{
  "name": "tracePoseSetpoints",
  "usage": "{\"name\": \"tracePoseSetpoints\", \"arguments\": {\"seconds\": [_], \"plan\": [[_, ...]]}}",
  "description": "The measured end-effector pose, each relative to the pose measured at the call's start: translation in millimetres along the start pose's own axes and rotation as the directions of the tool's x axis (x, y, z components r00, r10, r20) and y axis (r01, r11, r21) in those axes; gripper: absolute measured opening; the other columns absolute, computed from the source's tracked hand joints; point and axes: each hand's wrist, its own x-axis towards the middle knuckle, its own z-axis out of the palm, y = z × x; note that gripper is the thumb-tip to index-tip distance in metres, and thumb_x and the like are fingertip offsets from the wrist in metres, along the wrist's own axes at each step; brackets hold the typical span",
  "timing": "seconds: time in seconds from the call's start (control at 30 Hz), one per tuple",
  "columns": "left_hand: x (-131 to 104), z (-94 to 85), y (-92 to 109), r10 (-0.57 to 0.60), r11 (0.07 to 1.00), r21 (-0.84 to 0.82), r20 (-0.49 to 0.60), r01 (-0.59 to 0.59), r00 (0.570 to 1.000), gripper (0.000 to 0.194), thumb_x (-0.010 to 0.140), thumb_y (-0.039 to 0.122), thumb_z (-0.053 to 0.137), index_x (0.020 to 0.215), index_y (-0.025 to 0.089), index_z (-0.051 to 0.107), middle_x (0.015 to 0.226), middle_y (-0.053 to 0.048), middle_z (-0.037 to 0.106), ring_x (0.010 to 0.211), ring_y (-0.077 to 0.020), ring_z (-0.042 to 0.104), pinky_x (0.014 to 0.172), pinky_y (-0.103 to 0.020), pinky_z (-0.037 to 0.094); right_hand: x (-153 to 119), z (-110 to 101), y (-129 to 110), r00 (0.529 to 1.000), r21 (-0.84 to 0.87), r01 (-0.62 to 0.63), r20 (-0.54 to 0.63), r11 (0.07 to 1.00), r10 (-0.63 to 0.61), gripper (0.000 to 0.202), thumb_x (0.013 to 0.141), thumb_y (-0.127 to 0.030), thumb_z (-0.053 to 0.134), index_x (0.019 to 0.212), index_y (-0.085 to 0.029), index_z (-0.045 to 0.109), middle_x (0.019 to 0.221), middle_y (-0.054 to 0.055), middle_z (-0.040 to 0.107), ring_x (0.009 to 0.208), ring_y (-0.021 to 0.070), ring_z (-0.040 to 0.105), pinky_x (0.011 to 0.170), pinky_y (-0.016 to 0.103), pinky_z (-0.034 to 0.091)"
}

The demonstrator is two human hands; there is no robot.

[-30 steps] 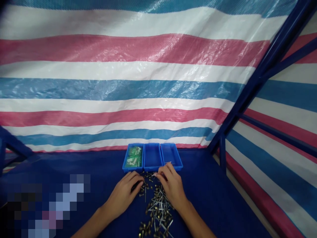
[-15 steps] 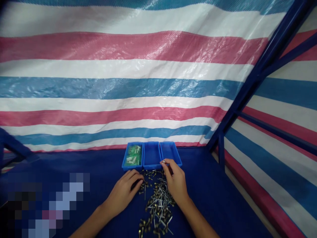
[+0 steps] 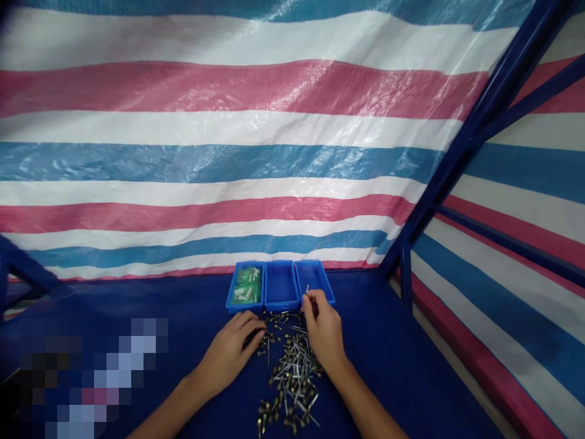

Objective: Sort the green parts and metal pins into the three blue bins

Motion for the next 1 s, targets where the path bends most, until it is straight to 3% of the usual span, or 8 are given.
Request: {"name": "tracePoseSetpoints", "arguments": {"seconds": [0.13, 0.23, 0.4, 0.73, 1.0], "plan": [[-0.2, -0.4, 0.2, -0.005, 1.0, 0.0, 0.02, 0.005, 1.0, 0.018, 0.111, 0.022, 0.054, 0.116, 0.027, 0.071, 0.112, -0.004, 0.07, 0.105, -0.0237, 0.069, 0.102, -0.042, 0.055, 2.2, -0.8, 8.0, 0.997, -0.105, 0.0, -0.079, 0.994, -0.008, 0.036, 0.111, -0.053, 0.046, 0.105, -0.024, 0.066, 0.087, 0.003, 0.076, 0.074, 0.0227, 0.072, 0.07, 0.032, 0.05], [-0.6, -0.2, -0.2, -0.003, 1.0, -0.006, 0.019, 0.003, 1.0, 0.019, 0.111, 0.022, 0.053, 0.116, 0.027, 0.07, 0.112, -0.004, 0.07, 0.105, -0.0239, 0.068, 0.102, -0.042, 0.055, 4.7, -3.0, 13.7, 0.992, -0.244, 0.01, -0.121, 0.97, -0.04, 0.04, 0.111, -0.054, 0.043, 0.099, -0.024, 0.067, 0.083, 0.003, 0.072, 0.071, 0.0227, 0.067, 0.068, 0.032, 0.044], [-1.4, 1.1, -1.5, 0.007, 1.0, -0.013, 0.01, -0.007, 1.0, 0.02, 0.113, 0.025, 0.051, 0.116, 0.027, 0.07, 0.112, -0.005, 0.07, 0.105, -0.0246, 0.068, 0.102, -0.043, 0.056, 7.1, -5.2, 17.5, 0.987, -0.441, 0.068, -0.103, 0.895, -0.126, 0.045, 0.114, -0.05, 0.038, 0.093, -0.023, 0.067, 0.083, 0.004, 0.069, 0.069, 0.0224, 0.063, 0.07, 0.034, 0.038], [0.2, -1.2, 0.4, 0.005, 1.0, -0.002, -0.008, -0.005, 1.0, 0.02, 0.111, 0.027, 0.053, 0.114, 0.028, 0.072, 0.11, -0.004, 0.071, 0.103, -0.0237, 0.07, 0.099, -0.04, 0.058, 5.8, -3.1, 17.3, 0.975, -0.499, 0.142, -0.077, 0.855, -0.207, 0.047, 0.116, -0.048, 0.033, 0.092, -0.024, 0.066, 0.086, 0.005, 0.069, 0.069, 0.0216, 0.063, 0.07, 0.035, 0.038], [-1.2, 1.5, -1.1, -0.017, 1.0, -0.018, 0.031, 0.017, 0.999, 0.019, 0.112, 0.025, 0.052, 0.117, 0.027, 0.07, 0.113, -0.004, 0.069, 0.106, -0.0241, 0.068, 0.1, -0.042, 0.056, 3.7, -2.6, 18.1, 0.985, -0.494, 0.119, -0.052, 0.861, -0.167, 0.038, 0.115, -0.044, 0.041, 0.095, -0.024, 0.067, 0.091, 0.005, 0.07, 0.073, 0.0229, 0.064, 0.072, 0.036, 0.04]]}}
